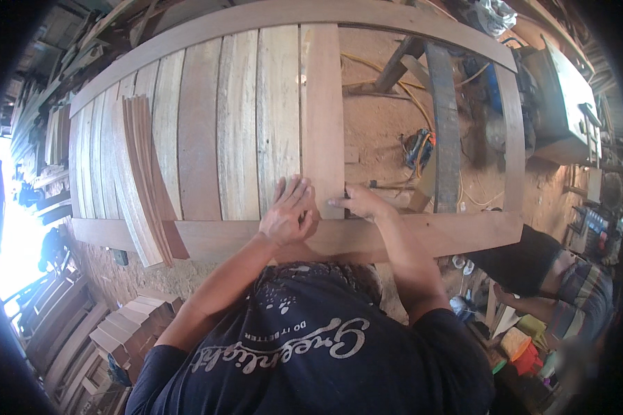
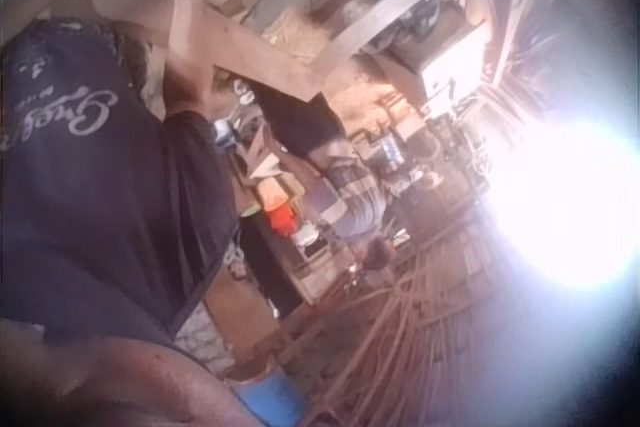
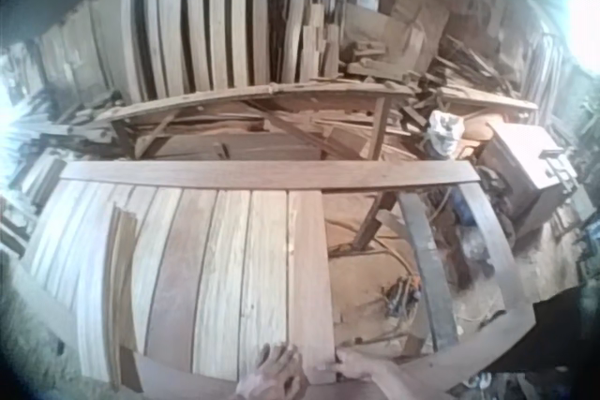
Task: The person assembles a wooden panel by placing and aligning multiple wooden planks side by side on a workbench. They repeatedly adjust the planks to ensure even spacing and alignment, handling each plank individually by hand.
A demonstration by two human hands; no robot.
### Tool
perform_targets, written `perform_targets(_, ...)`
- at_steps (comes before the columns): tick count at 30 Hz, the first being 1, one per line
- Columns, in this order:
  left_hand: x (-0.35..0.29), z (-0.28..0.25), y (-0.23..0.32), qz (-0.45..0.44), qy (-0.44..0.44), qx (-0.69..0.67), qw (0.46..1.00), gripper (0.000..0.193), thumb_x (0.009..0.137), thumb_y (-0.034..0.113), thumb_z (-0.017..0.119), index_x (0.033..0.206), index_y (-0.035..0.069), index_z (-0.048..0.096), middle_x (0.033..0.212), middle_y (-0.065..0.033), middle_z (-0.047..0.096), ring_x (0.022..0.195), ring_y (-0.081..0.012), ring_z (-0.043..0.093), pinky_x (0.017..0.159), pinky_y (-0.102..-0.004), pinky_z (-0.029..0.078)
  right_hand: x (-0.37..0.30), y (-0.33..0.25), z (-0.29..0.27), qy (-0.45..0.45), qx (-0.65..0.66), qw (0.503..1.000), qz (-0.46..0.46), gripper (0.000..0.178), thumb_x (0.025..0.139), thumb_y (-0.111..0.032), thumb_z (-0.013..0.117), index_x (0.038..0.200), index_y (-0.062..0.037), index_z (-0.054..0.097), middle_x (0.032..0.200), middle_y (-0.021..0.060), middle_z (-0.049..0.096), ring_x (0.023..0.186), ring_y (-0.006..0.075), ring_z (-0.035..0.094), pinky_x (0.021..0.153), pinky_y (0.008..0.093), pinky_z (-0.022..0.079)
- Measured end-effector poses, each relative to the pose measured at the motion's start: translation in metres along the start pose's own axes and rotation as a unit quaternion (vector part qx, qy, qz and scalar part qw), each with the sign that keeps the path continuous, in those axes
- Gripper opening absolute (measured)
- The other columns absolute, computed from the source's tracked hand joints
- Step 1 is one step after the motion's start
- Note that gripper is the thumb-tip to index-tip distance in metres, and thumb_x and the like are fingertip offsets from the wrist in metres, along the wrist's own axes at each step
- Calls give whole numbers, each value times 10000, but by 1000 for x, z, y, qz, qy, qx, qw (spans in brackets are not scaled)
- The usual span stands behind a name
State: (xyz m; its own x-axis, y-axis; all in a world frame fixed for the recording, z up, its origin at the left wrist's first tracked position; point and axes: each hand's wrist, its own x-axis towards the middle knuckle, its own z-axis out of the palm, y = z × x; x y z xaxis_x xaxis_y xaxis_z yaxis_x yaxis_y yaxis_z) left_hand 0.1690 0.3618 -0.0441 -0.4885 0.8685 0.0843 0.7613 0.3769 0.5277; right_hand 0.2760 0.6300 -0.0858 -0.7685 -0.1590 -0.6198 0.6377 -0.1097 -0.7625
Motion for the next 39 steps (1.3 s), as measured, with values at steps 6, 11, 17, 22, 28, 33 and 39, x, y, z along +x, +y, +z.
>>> perform_targets(6, -2, 4, -2, -5, 1, -2, 1000, 628, 984, 248, 700, 1542, -33, 633, 1674, -260, 558, 1649, -464, 402, 1368, -689, 258, 2, 4, -1, 2, -31, 1000, -1, 582, 1060, -236, 843, 1557, -3, 648, 1489, 92, 743, 1353, 182, 660, 1193, 379, 506)
perform_targets(11, -2, 1, 0, -6, 0, 20, 1000, 636, 993, 293, 691, 1531, -43, 646, 1660, -232, 590, 1637, -427, 434, 1374, -664, 264, 2, -3, -4, -20, -77, 997, 11, 564, 1070, -240, 831, 1547, 4, 653, 1479, 88, 747, 1345, 180, 662, 1196, 381, 505)
perform_targets(17, -1, 0, -1, -1, -5, 19, 1000, 653, 979, 301, 700, 1535, -38, 644, 1662, -228, 591, 1637, -424, 438, 1372, -663, 267, 9, 5, -11, -34, -90, 995, 8, 602, 1063, -231, 837, 1567, 22, 625, 1490, 102, 741, 1362, 194, 658, 1214, 389, 491)
perform_targets(22, -2, 0, -1, 3, 0, 10, 1000, 674, 971, 314, 700, 1543, -37, 636, 1658, -233, 595, 1636, -435, 436, 1371, -667, 264, 2, -2, -3, -25, -27, 999, 21, 615, 1061, -194, 837, 1590, 19, 605, 1521, 106, 722, 1399, 200, 645, 1240, 396, 476)
perform_targets(28, -5, 3, -1, -2, 16, -4, 1000, 663, 992, 311, 669, 1548, -47, 628, 1630, -252, 618, 1620, -454, 458, 1373, -675, 250, 5, 5, -4, -23, -13, 1000, 5, 610, 1069, -181, 823, 1601, 12, 596, 1533, 101, 717, 1405, 204, 645, 1246, 398, 474)
perform_targets(33, 4, 9, 0, 10, 16, -38, 999, 589, 1044, 272, 640, 1531, -59, 626, 1610, -313, 600, 1609, -500, 455, 1356, -690, 275, 9, 26, -25, -9, -76, 995, 68, 565, 1091, -259, 789, 1573, -11, 631, 1509, 87, 730, 1361, 205, 666, 1179, 375, 513)
perform_targets(39, -19, -19, -11, -13, 105, -63, 992, 617, 1053, 337, 666, 1564, -7, 625, 1701, -285, 517, 1650, -498, 388, 1379, -654, 248, -22, -29, 12, 191, -83, 978, 4, 620, 1056, -169, 809, 1570, 28, 524, 1401, 147, 752, 1219, 251, 742, 932, 371, 633)
